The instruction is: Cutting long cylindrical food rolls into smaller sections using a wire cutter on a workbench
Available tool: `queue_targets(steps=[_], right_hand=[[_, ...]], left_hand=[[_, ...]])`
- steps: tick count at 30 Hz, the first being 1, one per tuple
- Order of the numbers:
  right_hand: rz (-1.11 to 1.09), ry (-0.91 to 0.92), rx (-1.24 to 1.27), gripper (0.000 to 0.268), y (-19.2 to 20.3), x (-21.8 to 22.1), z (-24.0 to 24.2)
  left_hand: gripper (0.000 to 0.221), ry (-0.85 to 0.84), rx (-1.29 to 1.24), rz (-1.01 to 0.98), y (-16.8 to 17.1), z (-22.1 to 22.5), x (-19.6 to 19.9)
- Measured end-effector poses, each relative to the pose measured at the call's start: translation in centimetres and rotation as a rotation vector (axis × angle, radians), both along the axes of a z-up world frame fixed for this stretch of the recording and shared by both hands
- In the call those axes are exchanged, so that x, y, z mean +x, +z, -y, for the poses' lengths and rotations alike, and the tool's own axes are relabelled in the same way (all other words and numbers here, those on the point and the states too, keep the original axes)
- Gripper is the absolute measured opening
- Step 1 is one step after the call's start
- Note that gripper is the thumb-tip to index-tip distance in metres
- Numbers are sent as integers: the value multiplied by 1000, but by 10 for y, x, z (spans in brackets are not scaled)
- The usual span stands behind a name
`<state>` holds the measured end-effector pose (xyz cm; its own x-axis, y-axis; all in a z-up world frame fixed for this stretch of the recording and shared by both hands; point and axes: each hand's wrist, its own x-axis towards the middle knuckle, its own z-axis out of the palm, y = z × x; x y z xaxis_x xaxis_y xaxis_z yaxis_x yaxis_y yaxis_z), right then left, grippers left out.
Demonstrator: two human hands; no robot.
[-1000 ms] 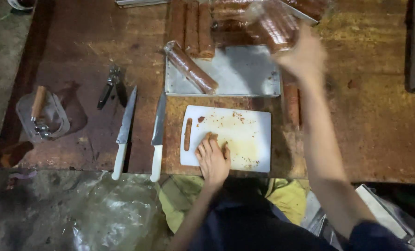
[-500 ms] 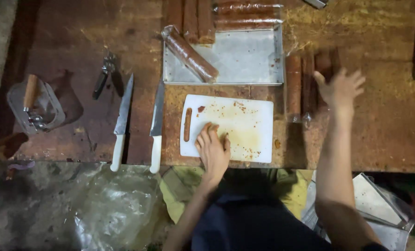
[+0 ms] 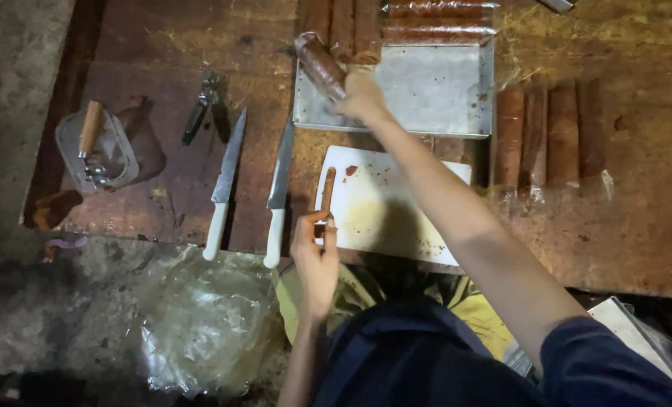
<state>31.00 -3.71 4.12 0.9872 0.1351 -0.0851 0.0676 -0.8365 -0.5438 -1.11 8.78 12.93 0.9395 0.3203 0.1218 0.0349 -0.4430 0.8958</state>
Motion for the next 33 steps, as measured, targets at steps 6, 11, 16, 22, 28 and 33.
queue_targets(steps=[6,11,16,22,28,33], right_hand=[[146,272,330,54,87,-101,58],[130,237,538,72,77,-209,81],[-223,-93,1019,51,30,-271,97],[-551,-178,1256,94,1,-285,122],[-709,-498,1250,92,-32,-250,140],[-655,-387,1282,78,0,-226,144]], left_hand=[[70,-237,-1289,-456,-65,-32,21],[82,-196,-1458,-637,-18,32,33],[56,-57,-896,-707,-132,55,49],[15,-351,-210,-452,-71,35,44],[20,-400,-692,-334,59,-6,42],[23,70,-772,-314,59,-101,48]])
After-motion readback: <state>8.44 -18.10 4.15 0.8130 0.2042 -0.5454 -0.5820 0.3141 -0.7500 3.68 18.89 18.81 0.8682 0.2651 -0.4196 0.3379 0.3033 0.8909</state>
